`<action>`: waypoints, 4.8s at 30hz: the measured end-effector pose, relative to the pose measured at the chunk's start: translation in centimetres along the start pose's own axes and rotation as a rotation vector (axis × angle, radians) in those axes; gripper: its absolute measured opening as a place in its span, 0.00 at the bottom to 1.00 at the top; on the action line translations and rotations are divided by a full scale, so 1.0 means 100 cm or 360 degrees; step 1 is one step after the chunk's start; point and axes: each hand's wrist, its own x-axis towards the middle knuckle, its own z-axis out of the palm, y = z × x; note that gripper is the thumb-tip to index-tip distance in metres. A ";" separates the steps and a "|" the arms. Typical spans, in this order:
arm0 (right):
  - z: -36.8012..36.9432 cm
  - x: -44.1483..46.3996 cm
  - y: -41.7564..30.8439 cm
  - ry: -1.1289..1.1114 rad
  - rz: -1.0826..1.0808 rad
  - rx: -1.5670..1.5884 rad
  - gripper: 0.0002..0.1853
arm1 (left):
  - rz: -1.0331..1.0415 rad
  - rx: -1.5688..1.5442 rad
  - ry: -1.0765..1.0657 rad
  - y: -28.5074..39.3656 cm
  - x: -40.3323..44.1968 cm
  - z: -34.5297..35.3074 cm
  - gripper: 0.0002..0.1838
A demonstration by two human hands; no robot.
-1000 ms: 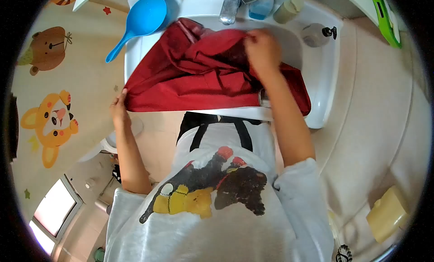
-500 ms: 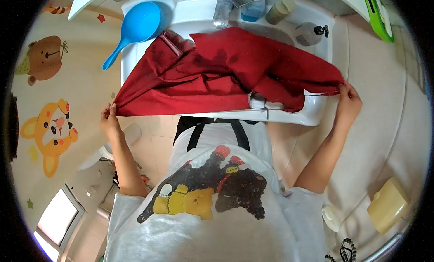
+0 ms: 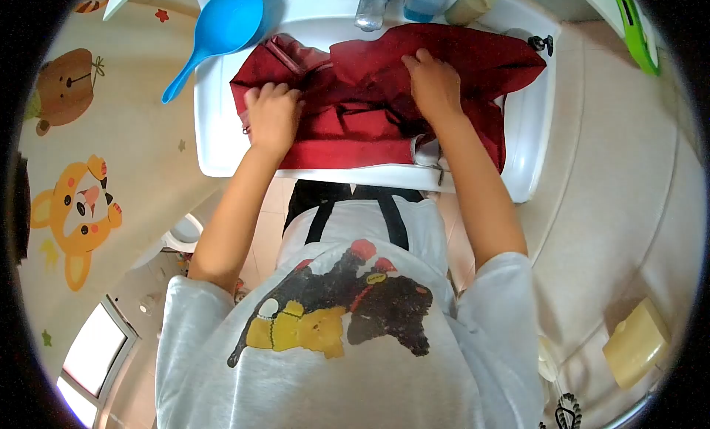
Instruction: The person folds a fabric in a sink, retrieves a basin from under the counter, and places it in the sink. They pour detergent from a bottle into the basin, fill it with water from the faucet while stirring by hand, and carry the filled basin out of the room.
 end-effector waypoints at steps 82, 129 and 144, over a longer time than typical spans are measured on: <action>-0.167 -0.029 0.018 0.0971 0.0169 0.1169 0.11 | -0.0451 -0.1065 0.0745 -0.054 -0.002 -0.148 0.12; 0.064 -0.101 0.055 0.0170 0.1490 0.1091 0.28 | -0.0203 -0.0977 -0.0747 0.095 -0.017 0.044 0.34; 0.056 -0.030 -0.135 -0.0063 0.0269 0.0735 0.25 | -0.0200 -0.0873 -0.0382 0.054 -0.062 0.040 0.25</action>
